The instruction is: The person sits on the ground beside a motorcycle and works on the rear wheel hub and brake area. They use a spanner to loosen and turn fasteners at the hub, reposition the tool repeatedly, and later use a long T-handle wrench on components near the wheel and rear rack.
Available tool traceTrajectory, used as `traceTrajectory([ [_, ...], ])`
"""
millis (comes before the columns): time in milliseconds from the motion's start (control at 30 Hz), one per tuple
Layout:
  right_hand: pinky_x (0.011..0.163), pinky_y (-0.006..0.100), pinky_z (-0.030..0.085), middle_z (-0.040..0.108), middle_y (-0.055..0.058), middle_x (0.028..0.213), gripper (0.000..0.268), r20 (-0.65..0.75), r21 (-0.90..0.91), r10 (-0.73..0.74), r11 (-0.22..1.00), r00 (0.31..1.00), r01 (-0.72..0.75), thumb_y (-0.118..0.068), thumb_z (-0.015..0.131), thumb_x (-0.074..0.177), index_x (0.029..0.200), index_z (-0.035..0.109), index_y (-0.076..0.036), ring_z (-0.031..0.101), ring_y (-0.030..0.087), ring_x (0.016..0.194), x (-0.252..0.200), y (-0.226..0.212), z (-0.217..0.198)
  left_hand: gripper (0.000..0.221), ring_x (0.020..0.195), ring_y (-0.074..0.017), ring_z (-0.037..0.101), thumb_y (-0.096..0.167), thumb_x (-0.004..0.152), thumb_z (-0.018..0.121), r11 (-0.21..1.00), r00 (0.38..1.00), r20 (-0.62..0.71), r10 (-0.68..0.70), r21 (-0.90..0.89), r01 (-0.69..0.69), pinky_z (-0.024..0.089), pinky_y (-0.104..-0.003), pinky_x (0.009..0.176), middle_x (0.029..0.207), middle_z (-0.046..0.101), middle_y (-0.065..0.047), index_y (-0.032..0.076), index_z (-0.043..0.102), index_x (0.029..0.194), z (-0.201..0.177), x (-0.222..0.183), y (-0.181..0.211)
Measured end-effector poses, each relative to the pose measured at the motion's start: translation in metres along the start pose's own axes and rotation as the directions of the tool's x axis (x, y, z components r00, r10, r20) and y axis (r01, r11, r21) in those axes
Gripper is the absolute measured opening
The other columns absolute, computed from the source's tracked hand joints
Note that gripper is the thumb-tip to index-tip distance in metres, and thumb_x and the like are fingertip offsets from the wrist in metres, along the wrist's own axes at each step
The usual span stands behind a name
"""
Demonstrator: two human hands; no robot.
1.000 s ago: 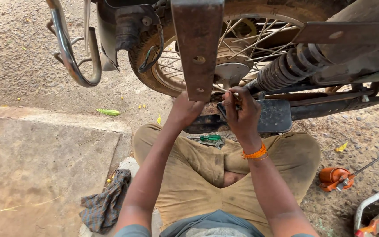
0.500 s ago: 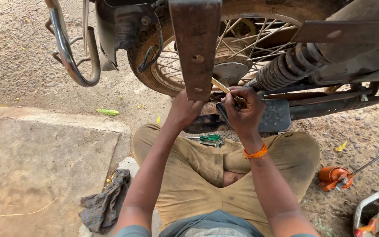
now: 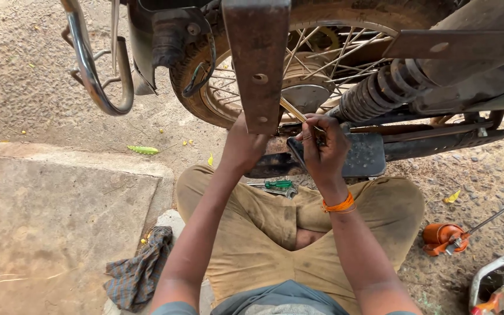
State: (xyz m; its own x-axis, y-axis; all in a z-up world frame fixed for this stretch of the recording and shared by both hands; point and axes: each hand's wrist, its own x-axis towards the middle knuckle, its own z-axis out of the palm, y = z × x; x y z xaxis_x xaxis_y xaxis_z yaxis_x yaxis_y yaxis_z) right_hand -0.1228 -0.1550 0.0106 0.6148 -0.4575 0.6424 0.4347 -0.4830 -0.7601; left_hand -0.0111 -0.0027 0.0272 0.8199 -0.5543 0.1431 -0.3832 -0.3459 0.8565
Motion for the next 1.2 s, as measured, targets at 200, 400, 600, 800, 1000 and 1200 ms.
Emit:
traceTrajectory([
  [200,0.064,0.027,0.049,0.076,0.011,0.106,0.009,-0.067,-0.276,-0.26,0.932,0.963,0.233,0.0,0.07,0.101,0.108,0.064,-0.001,0.067,0.014,0.077,-0.001,-0.007,-0.001,0.021,0.088,-0.0422,0.067,0.02,0.098,0.056,0.91,0.943,0.122,0.311,0.25,-0.332,0.052,-0.053,0.079,0.092,0.069,-0.023,0.003,0.066,0.103,0.006,0.006,-0.019],
  [400,0.087,0.041,0.047,0.078,0.003,0.109,0.014,0.086,-0.537,-0.399,0.753,0.913,0.379,-0.003,0.077,0.096,0.1,0.065,-0.009,0.069,0.02,0.101,0.006,-0.029,0.004,0.016,0.088,-0.0407,0.068,0.014,0.097,0.054,0.838,0.911,0.163,0.38,0.357,-0.413,0.05,-0.054,0.093,0.086,0.069,-0.021,0.0,0.062,0.101,0.009,0.006,-0.021],
  [600,0.088,0.039,0.049,0.072,0.01,0.113,0.009,-0.087,-0.385,-0.403,0.857,0.911,0.342,-0.005,0.066,0.11,0.115,0.06,-0.001,0.064,0.027,0.1,-0.007,-0.003,0.001,0.021,0.084,-0.0341,0.073,0.014,0.092,0.058,0.968,0.981,0.037,0.19,0.163,-0.193,0.057,-0.047,0.081,0.088,0.071,-0.018,0.0,0.061,0.106,0.005,0.002,-0.018],
  [800,0.081,0.044,0.043,0.052,0.012,0.102,0.026,-0.059,-0.41,-0.318,0.872,0.946,0.267,-0.022,0.046,0.114,0.115,0.057,0.002,0.052,0.03,0.092,-0.012,-0.003,0.004,0.021,0.083,-0.0351,0.073,0.012,0.093,0.058,0.976,0.986,-0.09,0.139,0.181,-0.121,0.057,-0.047,0.076,0.09,0.073,-0.019,0.0,0.063,0.108,0.007,0.001,-0.017],
  [1000,0.081,0.043,0.042,0.053,0.012,0.095,0.025,0.024,-0.386,-0.251,0.891,0.968,0.24,-0.022,0.048,0.116,0.103,0.054,-0.002,0.05,0.029,0.089,-0.004,-0.029,0.009,0.017,0.087,-0.0349,0.072,0.015,0.084,0.062,0.973,0.991,-0.051,0.12,0.204,-0.107,0.057,-0.046,0.082,0.092,0.074,-0.017,0.005,0.075,0.09,0.005,0.004,-0.032],
  [1200,0.07,0.036,0.047,0.064,0.01,0.086,0.016,0.163,-0.406,-0.094,0.901,0.982,0.154,-0.01,0.048,0.115,0.109,0.061,-0.002,0.062,0.021,0.076,0.016,-0.038,0.027,0.024,0.09,-0.0338,0.072,0.022,0.082,0.064,0.973,0.997,-0.024,0.07,0.222,-0.063,0.056,-0.045,0.085,0.094,0.075,-0.016,0.01,0.081,0.092,0.012,0.01,-0.054],
])
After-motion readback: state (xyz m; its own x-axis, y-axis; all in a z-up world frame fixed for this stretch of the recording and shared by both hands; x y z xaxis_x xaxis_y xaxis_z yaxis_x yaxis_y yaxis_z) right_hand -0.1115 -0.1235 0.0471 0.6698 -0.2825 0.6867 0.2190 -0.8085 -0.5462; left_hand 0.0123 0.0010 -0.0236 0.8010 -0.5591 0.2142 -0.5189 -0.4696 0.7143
